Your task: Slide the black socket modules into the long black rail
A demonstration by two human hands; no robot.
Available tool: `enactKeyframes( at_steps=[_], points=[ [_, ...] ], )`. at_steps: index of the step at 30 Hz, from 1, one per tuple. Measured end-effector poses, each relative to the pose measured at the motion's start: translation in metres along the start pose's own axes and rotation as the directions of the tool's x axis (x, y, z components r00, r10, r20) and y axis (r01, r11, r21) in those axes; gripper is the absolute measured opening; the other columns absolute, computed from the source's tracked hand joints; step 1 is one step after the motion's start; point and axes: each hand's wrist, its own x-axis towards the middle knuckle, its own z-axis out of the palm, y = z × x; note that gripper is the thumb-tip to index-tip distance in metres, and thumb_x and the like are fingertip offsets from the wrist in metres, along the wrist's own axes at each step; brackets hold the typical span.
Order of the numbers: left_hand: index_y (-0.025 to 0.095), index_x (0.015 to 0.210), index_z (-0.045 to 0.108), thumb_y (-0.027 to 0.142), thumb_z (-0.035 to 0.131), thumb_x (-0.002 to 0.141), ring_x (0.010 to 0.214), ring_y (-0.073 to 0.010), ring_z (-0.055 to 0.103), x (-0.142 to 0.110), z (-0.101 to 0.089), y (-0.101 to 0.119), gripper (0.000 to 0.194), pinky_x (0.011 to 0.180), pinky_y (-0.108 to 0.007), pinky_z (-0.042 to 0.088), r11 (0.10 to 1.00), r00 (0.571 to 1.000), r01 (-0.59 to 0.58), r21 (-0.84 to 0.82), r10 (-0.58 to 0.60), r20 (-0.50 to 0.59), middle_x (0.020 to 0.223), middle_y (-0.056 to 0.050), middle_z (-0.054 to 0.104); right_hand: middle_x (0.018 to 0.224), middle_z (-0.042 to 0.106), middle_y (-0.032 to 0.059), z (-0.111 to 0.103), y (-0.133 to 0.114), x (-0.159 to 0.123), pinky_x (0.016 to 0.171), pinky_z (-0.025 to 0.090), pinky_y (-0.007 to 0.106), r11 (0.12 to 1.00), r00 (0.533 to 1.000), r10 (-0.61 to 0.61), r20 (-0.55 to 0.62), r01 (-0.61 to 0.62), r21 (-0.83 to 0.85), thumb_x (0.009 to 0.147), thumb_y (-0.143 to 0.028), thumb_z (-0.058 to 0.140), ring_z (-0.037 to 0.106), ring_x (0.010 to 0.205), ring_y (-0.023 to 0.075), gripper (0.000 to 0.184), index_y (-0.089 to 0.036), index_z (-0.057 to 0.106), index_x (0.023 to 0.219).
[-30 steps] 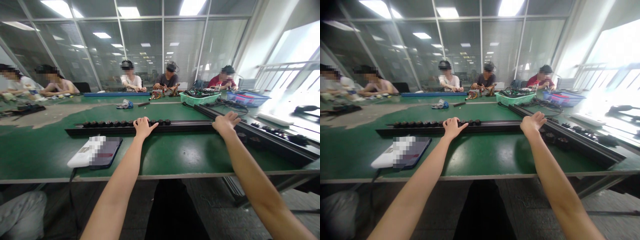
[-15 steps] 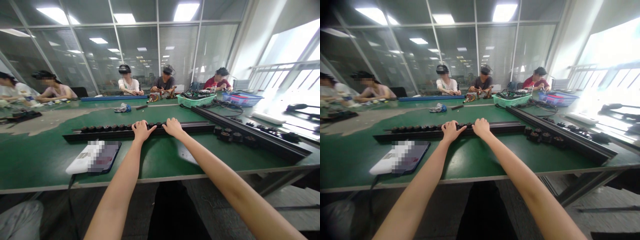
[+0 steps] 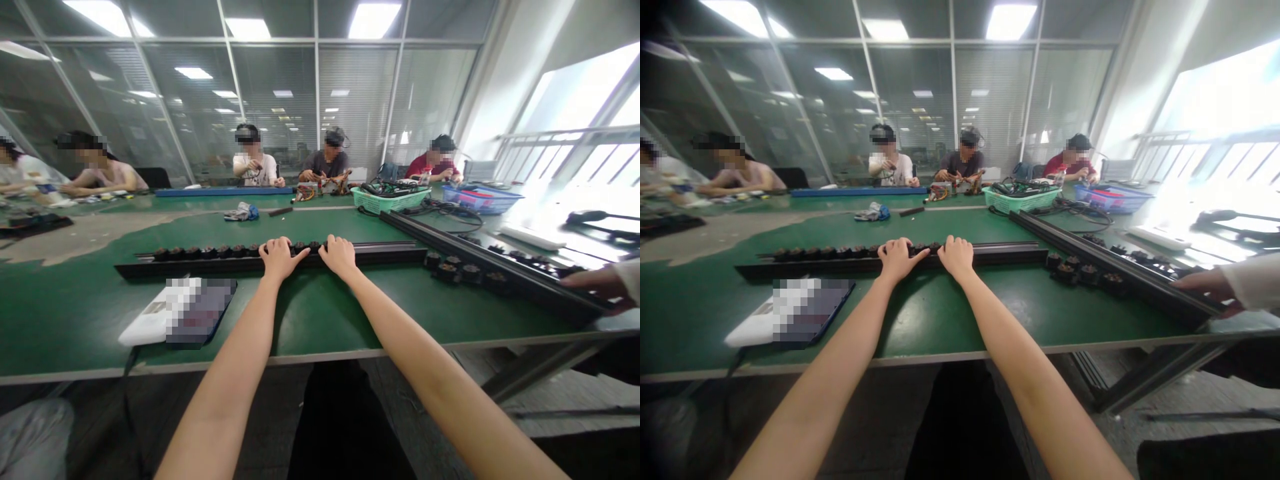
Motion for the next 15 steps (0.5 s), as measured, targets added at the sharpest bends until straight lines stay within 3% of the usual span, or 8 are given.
enactKeyframes(
  at_steps=[15],
  points=[
    [0.022, 0.121, 0.058, 0.069, 0.06, 0.097, 0.139, -0.0369, 0.047, 0.0, 0.0, 0.001, 0.052, 0.122, -0.054, 0.025, 1.0, 1.0, -0.002, -0.009, 0.002, -0.003, 0.135, -0.016, 0.066, 0.121, 0.078, 0.0128, 0.007, 0.013, 0.016, 0.1, 0.043, 0.041, 0.985, 0.996, 0.075, 0.052, -0.082, 0.151, 0.102, -0.044, 0.057, 0.07, 0.117, 0.0296, 0.031, -0.02, 0.066, 0.12]
  ],
)
